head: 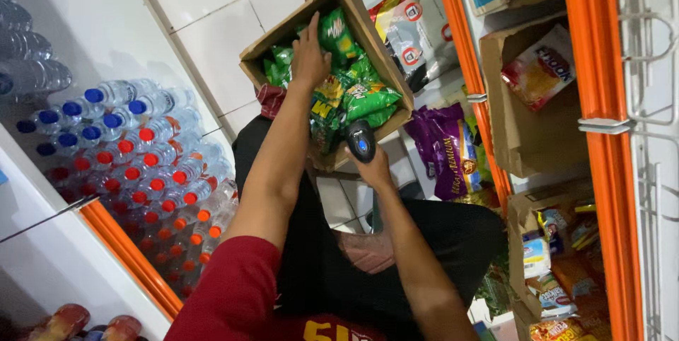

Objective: The person takes snack bags from a cardboard box, scans them with a handheld barcode scanner, and places them onto store shelves by hand.

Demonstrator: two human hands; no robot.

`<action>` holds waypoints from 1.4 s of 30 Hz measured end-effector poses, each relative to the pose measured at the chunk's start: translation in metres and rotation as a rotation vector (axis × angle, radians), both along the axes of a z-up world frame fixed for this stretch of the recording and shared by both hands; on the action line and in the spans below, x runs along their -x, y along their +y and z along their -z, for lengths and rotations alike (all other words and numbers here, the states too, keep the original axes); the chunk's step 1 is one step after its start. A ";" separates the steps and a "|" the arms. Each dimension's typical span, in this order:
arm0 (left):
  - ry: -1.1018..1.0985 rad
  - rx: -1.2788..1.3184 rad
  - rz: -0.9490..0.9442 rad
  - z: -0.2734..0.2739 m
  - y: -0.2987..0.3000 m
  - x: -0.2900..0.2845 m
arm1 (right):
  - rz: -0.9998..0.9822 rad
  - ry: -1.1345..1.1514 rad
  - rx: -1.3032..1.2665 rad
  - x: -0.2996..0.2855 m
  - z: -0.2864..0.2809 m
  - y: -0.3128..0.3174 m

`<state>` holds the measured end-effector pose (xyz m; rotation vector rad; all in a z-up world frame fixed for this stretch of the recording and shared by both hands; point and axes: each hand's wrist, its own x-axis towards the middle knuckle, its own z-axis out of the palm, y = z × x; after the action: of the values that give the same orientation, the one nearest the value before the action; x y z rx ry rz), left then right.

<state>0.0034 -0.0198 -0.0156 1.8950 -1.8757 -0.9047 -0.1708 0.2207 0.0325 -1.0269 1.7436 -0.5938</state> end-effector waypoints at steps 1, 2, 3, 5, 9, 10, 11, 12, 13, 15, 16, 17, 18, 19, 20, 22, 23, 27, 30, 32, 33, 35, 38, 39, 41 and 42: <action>0.002 0.004 0.000 -0.005 0.000 0.002 | -0.012 0.013 0.021 0.001 0.001 -0.001; -0.052 -0.043 0.007 -0.011 0.000 0.003 | -0.013 0.011 0.026 0.001 0.001 -0.001; -0.105 -0.090 0.015 -0.017 -0.002 0.005 | -0.004 -0.035 0.052 0.002 0.002 0.000; -0.197 -0.100 0.018 -0.029 -0.001 0.007 | 0.003 -0.085 0.073 0.004 0.004 0.005; -0.314 0.299 0.004 -0.053 -0.001 0.015 | -0.005 -0.207 -0.075 0.022 0.011 0.003; -0.314 0.300 0.005 -0.060 -0.001 0.015 | 0.036 -0.207 -0.220 0.026 0.010 0.004; -0.247 0.188 0.062 -0.069 -0.002 0.014 | 0.037 -0.207 -0.219 0.029 0.005 0.008; -0.182 0.085 0.116 -0.080 -0.006 0.012 | 0.095 -0.398 -0.156 0.031 0.000 0.007; -0.182 0.095 0.116 -0.094 -0.004 0.009 | 0.151 -0.590 -0.092 0.034 -0.007 0.006; -0.009 0.061 0.097 -0.125 0.009 -0.001 | 0.205 -0.647 -0.023 0.038 -0.026 0.002; -0.008 0.068 0.101 -0.140 0.014 -0.004 | 0.260 -0.706 0.033 0.041 -0.036 0.002; 0.111 0.020 0.066 -0.157 0.020 -0.007 | 0.261 -0.706 0.042 0.046 -0.048 0.002; 0.227 -0.022 0.034 -0.175 0.025 -0.010 | 0.349 -0.687 0.075 0.050 -0.060 -0.001; 0.224 -0.009 0.041 -0.192 0.036 -0.012 | 0.438 -0.668 0.108 0.051 -0.072 -0.003; 0.461 -0.102 -0.001 -0.207 0.050 -0.012 | 0.437 -0.669 0.127 0.052 -0.082 -0.007; 0.693 -0.190 -0.034 -0.235 0.078 -0.011 | 0.575 -0.696 0.322 0.052 -0.102 -0.006; 0.693 -0.176 0.016 -0.248 0.092 -0.010 | 0.574 -0.702 0.331 0.050 -0.112 -0.003; 0.684 -0.037 0.160 -0.286 0.141 -0.002 | 0.656 -0.882 0.429 0.045 -0.163 0.008; 0.763 -0.070 0.162 -0.303 0.168 0.001 | 0.705 -0.844 0.524 0.038 -0.204 0.030; 0.937 -0.001 0.204 -0.310 0.183 0.002 | 0.724 -0.849 0.592 0.036 -0.224 0.039; 1.108 0.057 0.239 -0.310 0.189 0.003 | 0.781 -0.813 0.633 0.035 -0.231 0.042; 1.301 -0.074 0.117 -0.307 0.204 0.011 | 0.843 -0.772 0.695 0.037 -0.247 0.045; 1.468 -0.293 0.009 -0.293 0.236 0.040 | 0.947 -0.935 0.766 0.031 -0.264 0.047; 1.457 -0.365 0.032 -0.289 0.242 0.050 | 0.940 -0.906 0.789 0.028 -0.269 0.047; 1.407 -0.309 0.049 -0.289 0.247 0.064 | 0.942 -0.876 0.808 0.027 -0.277 0.056; 1.361 -0.251 0.056 -0.294 0.248 0.068 | 0.907 -0.866 0.817 0.029 -0.281 0.062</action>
<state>-0.0646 0.2283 0.2779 0.7753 -0.9498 -1.8298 -0.2000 0.2826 0.3134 -0.2568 1.0597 -2.0795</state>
